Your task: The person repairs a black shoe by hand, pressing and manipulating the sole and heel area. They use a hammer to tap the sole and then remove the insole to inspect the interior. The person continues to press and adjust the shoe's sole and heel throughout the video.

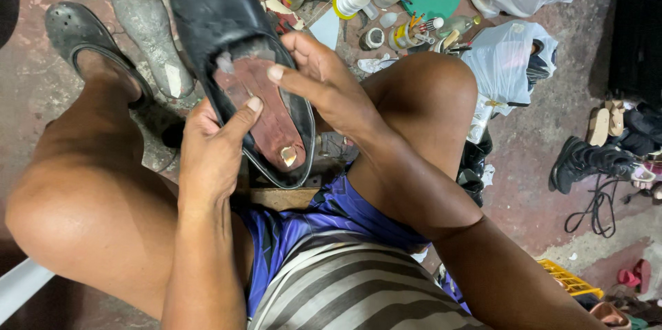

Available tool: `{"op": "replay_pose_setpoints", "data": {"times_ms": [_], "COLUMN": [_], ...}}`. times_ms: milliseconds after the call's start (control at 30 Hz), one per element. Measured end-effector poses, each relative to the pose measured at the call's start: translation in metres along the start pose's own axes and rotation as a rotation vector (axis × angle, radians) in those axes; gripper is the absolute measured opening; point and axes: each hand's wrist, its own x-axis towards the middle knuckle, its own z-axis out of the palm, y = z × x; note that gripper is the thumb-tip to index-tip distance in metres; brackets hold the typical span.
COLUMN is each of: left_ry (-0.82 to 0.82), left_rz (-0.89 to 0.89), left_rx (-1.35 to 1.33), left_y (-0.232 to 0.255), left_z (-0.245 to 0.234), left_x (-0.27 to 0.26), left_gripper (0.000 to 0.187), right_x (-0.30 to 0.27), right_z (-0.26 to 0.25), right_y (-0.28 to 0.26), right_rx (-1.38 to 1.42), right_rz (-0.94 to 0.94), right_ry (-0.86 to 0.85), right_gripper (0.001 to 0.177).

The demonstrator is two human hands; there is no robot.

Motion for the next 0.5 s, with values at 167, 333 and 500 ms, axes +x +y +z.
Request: {"op": "replay_pose_setpoints", "data": {"times_ms": [167, 333, 500], "left_ry": [-0.053, -0.054, -0.043], "left_rz": [-0.006, 0.003, -0.011], "left_rx": [0.065, 0.117, -0.167], "left_y": [-0.006, -0.004, -0.001], "left_z": [0.009, 0.013, 0.013], "left_x": [-0.004, -0.004, -0.005], "left_gripper": [0.025, 0.027, 0.032], "right_x": [0.012, 0.009, 0.008], "right_z": [-0.010, -0.020, -0.020], "right_y": [0.005, 0.010, 0.010], "right_rx": [-0.158, -0.209, -0.161], "right_rz": [-0.095, -0.099, -0.041], "right_ry": [0.024, 0.031, -0.002], "right_gripper": [0.023, 0.015, 0.013]}}
